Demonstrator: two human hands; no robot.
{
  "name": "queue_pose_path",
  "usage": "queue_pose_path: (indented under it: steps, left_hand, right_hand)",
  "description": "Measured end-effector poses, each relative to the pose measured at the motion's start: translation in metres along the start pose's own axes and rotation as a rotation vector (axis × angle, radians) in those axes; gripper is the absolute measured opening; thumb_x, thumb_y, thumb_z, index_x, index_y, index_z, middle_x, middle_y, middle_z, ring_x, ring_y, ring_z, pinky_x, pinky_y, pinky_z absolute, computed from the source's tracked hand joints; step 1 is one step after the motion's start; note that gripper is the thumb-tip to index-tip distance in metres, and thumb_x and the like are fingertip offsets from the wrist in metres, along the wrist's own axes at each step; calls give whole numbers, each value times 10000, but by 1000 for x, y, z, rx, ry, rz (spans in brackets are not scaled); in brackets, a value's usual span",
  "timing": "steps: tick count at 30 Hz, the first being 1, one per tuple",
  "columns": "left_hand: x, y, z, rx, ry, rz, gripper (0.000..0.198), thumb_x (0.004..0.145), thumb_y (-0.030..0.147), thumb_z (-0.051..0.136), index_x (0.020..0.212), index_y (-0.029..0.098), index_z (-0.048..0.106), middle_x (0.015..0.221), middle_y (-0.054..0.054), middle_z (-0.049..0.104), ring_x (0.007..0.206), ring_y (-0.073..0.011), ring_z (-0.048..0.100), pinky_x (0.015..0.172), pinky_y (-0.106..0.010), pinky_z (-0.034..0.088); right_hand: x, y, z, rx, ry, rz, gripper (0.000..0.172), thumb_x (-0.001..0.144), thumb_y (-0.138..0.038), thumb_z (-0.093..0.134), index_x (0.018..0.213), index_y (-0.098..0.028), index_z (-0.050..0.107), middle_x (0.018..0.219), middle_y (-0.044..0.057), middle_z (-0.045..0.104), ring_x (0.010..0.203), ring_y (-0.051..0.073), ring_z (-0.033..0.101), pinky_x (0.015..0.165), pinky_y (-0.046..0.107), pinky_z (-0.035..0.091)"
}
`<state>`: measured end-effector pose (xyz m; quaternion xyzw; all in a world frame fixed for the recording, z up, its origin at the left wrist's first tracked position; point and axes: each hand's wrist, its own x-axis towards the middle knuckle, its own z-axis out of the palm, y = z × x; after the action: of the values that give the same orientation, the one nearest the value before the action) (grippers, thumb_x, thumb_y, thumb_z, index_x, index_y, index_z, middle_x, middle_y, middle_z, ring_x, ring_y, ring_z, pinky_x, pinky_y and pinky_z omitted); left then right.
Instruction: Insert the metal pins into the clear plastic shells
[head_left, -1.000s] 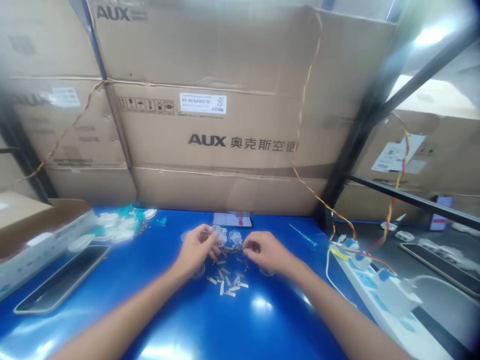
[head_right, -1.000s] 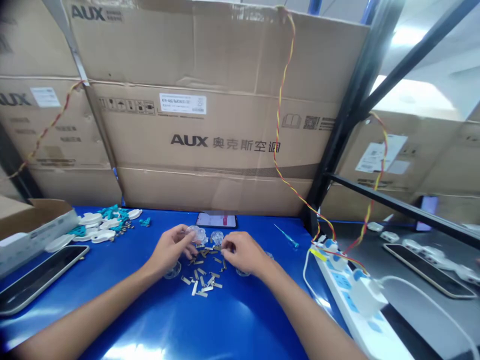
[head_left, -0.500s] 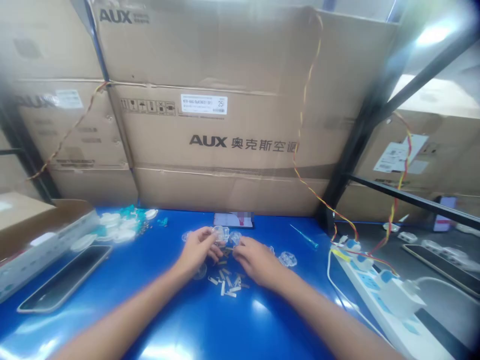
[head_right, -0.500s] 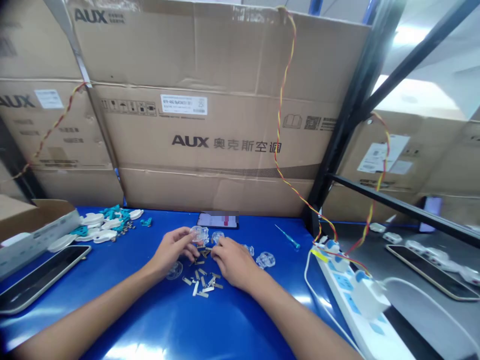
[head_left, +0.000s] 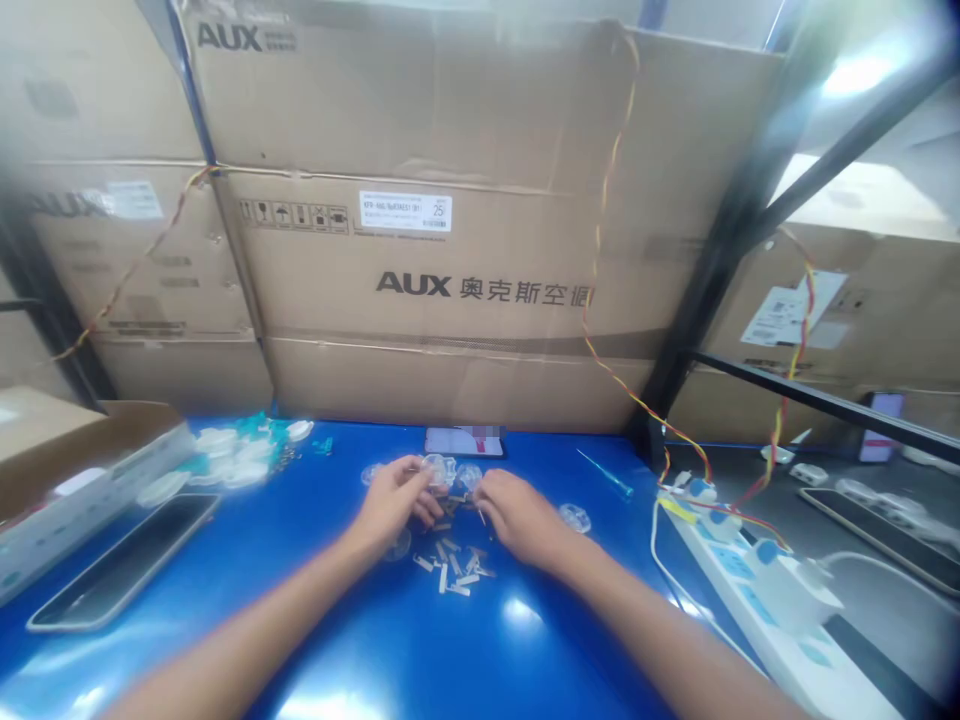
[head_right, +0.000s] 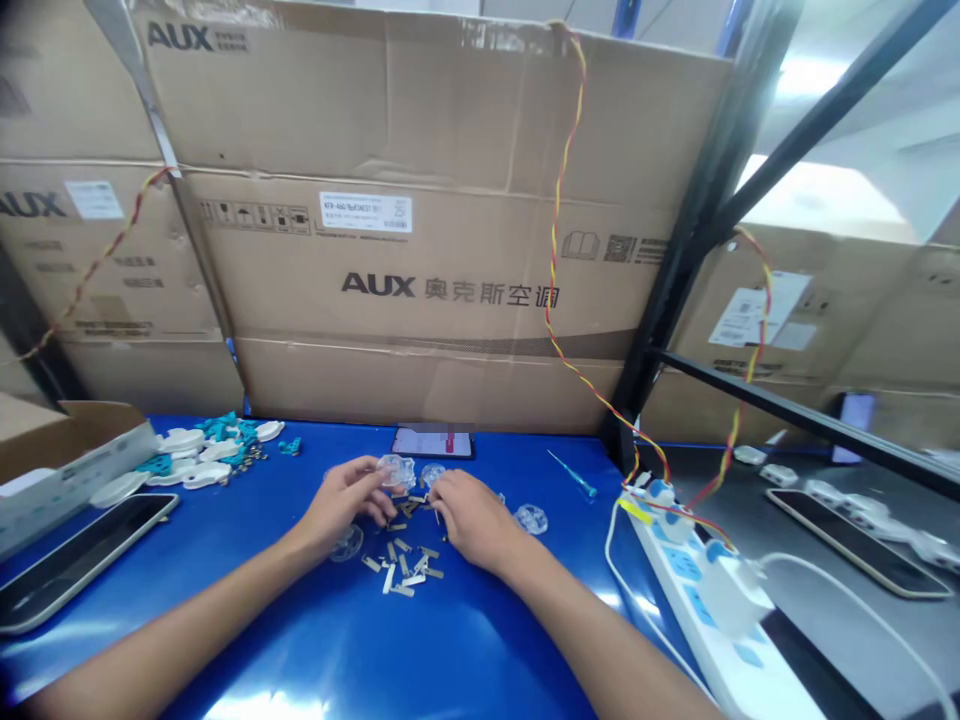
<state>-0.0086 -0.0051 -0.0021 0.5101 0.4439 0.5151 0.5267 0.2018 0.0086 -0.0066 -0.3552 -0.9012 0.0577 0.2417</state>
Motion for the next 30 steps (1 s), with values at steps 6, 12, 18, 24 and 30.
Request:
queue_pose_path:
  steps: [6, 12, 18, 24, 30]
  left_hand:
    - [-1, 0, 1, 13, -22, 3, 366, 728, 462, 665, 837, 146, 516, 776, -107, 718, 503, -169, 659, 442, -242, 491]
    - [-1, -5, 1, 50, -63, 39, 345, 752, 447, 646, 851, 147, 508, 784, -101, 717, 501, -163, 657, 437, -237, 489]
    - [-2, -5, 2, 9, -132, 14, 310, 768, 399, 633, 880, 147, 493, 746, -85, 704, 506, -179, 662, 434, -249, 492]
    - [-5, -5, 5, -30, -227, 24, 280, 786, 346, 620, 952, 140, 530, 855, -94, 696, 581, -188, 685, 490, -273, 524]
    - [-4, -10, 4, 9, -290, 38, 290, 800, 365, 613, 948, 130, 530, 836, -102, 699, 561, -179, 673, 468, -269, 518]
  right_hand:
    - [5, -11, -6, 347, 137, 205, 135, 895, -208, 468, 804, -182, 566, 716, -1, 611, 648, 133, 536, 622, 246, 401]
    - [9, -13, -1, 771, 88, 363, 76, 766, -228, 591, 769, -159, 623, 651, -3, 636, 567, 122, 565, 552, 232, 439]
    - [10, -11, -1, 943, 114, 444, 115, 675, -246, 681, 718, -152, 631, 602, -10, 624, 526, 113, 547, 495, 222, 429]
    - [12, -22, -13, 975, 201, 442, 155, 652, -277, 736, 707, -159, 651, 621, 1, 645, 541, 128, 572, 533, 251, 467]
    - [12, -25, -16, 919, 312, 332, 109, 670, -250, 719, 689, -158, 665, 720, 39, 694, 634, 154, 624, 627, 276, 502]
